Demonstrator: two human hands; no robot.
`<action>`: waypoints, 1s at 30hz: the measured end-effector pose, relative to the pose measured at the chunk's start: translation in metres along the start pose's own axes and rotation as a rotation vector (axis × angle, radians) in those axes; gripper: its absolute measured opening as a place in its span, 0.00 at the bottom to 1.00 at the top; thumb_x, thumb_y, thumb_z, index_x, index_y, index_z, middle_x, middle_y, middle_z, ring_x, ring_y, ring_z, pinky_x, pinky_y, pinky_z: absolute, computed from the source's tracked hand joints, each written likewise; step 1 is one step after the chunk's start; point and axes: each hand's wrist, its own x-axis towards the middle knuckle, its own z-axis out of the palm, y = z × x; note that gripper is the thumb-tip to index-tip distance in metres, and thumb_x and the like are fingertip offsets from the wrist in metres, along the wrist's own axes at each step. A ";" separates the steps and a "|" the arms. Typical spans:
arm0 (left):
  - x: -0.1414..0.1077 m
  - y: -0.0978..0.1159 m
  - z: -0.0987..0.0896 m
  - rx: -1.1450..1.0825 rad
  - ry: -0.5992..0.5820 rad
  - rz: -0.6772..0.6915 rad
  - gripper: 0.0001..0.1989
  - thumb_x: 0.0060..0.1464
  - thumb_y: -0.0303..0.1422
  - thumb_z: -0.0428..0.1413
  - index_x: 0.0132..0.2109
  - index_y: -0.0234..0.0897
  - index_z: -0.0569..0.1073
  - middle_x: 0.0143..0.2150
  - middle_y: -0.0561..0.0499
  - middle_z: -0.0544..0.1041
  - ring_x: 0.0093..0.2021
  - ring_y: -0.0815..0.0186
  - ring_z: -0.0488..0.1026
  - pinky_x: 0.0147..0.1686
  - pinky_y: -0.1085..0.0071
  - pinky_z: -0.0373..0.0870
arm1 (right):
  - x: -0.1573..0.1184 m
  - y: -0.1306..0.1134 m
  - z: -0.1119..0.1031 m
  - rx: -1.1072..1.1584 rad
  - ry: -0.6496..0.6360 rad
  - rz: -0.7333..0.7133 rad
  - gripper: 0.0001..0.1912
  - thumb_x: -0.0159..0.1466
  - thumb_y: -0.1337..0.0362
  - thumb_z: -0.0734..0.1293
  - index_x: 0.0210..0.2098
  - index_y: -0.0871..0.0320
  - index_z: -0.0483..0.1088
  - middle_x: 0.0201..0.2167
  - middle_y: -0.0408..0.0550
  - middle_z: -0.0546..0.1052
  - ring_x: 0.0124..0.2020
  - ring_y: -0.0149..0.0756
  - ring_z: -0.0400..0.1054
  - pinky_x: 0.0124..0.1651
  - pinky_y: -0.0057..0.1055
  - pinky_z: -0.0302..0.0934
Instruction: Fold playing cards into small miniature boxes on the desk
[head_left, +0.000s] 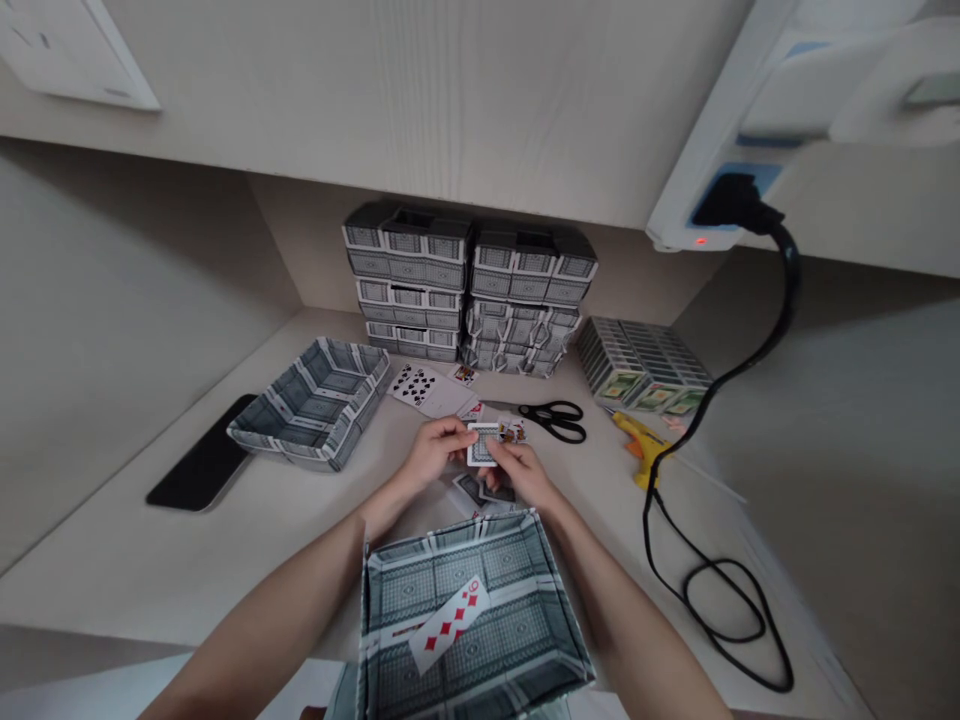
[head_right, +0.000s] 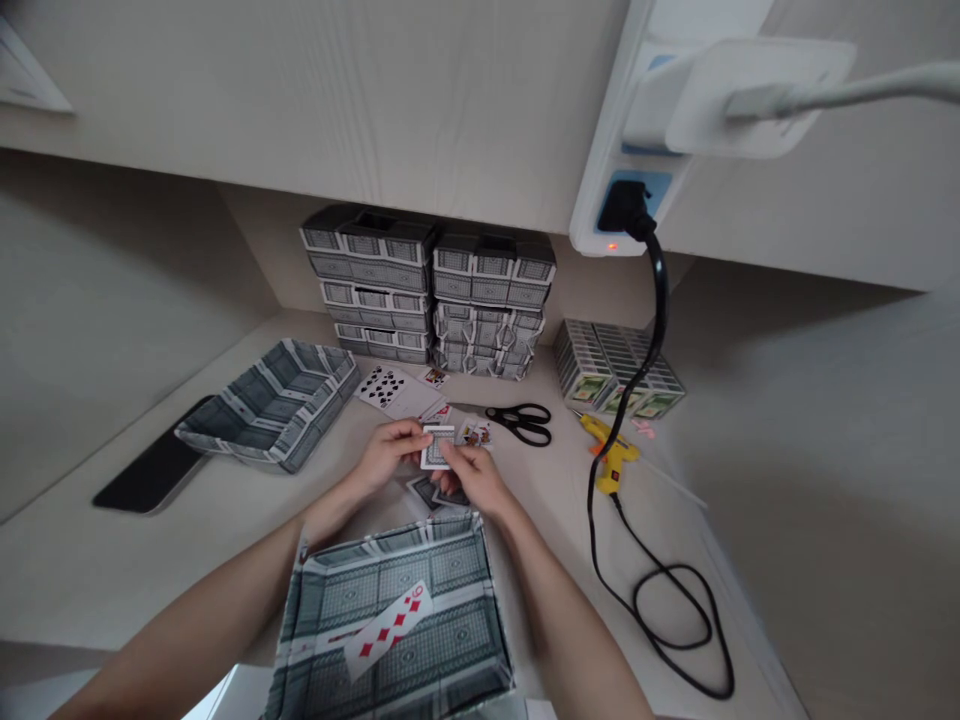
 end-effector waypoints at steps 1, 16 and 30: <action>0.000 0.000 -0.001 0.002 0.005 0.002 0.18 0.35 0.42 0.61 0.18 0.32 0.65 0.14 0.58 0.63 0.17 0.75 0.57 0.19 0.77 0.51 | 0.000 0.000 0.000 -0.010 -0.007 0.007 0.28 0.55 0.42 0.58 0.18 0.62 0.68 0.11 0.41 0.66 0.14 0.25 0.58 0.20 0.23 0.54; -0.001 -0.003 0.002 0.022 0.018 0.055 0.17 0.37 0.41 0.60 0.19 0.33 0.64 0.16 0.58 0.63 0.19 0.75 0.58 0.21 0.78 0.54 | 0.003 0.003 -0.003 -0.132 0.007 -0.053 0.27 0.56 0.44 0.57 0.16 0.60 0.65 0.09 0.39 0.63 0.12 0.25 0.56 0.18 0.23 0.51; 0.002 -0.007 -0.003 0.180 -0.108 0.081 0.19 0.44 0.45 0.55 0.21 0.33 0.63 0.15 0.59 0.60 0.18 0.76 0.55 0.19 0.78 0.51 | 0.003 0.003 -0.003 -0.076 -0.006 -0.060 0.24 0.57 0.45 0.57 0.21 0.60 0.65 0.12 0.39 0.65 0.14 0.26 0.58 0.21 0.25 0.53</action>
